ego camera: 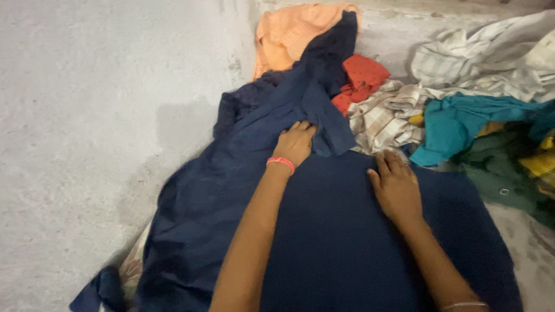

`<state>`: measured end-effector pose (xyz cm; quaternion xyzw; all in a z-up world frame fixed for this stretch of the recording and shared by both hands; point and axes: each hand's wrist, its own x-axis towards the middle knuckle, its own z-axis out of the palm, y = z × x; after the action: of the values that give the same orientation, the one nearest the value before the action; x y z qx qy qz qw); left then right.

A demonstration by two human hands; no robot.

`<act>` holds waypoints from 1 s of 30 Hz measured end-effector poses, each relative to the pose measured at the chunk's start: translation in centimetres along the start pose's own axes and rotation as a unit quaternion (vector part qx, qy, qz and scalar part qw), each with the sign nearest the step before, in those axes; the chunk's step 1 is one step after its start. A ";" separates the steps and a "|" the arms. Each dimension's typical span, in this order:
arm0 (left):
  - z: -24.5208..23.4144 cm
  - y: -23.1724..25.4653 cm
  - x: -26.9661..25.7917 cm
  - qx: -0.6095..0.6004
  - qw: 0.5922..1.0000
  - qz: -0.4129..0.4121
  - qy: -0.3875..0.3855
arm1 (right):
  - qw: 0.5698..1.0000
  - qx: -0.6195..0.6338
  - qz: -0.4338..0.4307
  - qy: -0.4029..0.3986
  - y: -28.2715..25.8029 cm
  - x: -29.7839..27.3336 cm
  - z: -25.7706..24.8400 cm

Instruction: The person folds a navy blue shirt by smoothing it out and bringing the sides and sleeves inward, then places it into a suitcase alongside other packed clothes.

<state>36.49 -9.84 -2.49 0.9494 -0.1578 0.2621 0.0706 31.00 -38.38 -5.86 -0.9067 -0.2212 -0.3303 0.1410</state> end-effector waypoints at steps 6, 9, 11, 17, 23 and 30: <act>-4.1 0.7 -0.2 0.168 0.972 0.166 0.005 | 0.994 -0.069 0.081 -0.029 2.4 0.0 -2.1; -6.2 0.8 -0.9 0.118 0.976 0.184 0.011 | 0.993 -0.092 0.071 -0.022 3.1 -0.2 -4.0; -7.0 1.0 -1.4 0.109 0.978 0.176 -0.009 | 0.990 -0.101 0.093 -0.028 2.8 -0.3 -4.7; -9.0 0.6 -3.0 0.239 0.951 0.192 -0.042 | 0.997 -0.060 0.055 0.010 1.5 -2.0 -7.2; -13.6 1.8 -8.3 0.273 0.933 0.234 -0.018 | 0.993 -0.100 -0.064 0.021 0.4 -4.7 -13.4; -15.0 4.1 -15.9 0.238 0.947 0.217 -0.003 | 0.997 -0.051 -0.037 -0.049 -1.7 -10.9 -16.1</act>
<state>15.06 -6.22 2.26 0.8820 -0.2932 0.2985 -0.2167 14.08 -46.73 -0.98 -0.9190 -0.2440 -0.3014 0.0713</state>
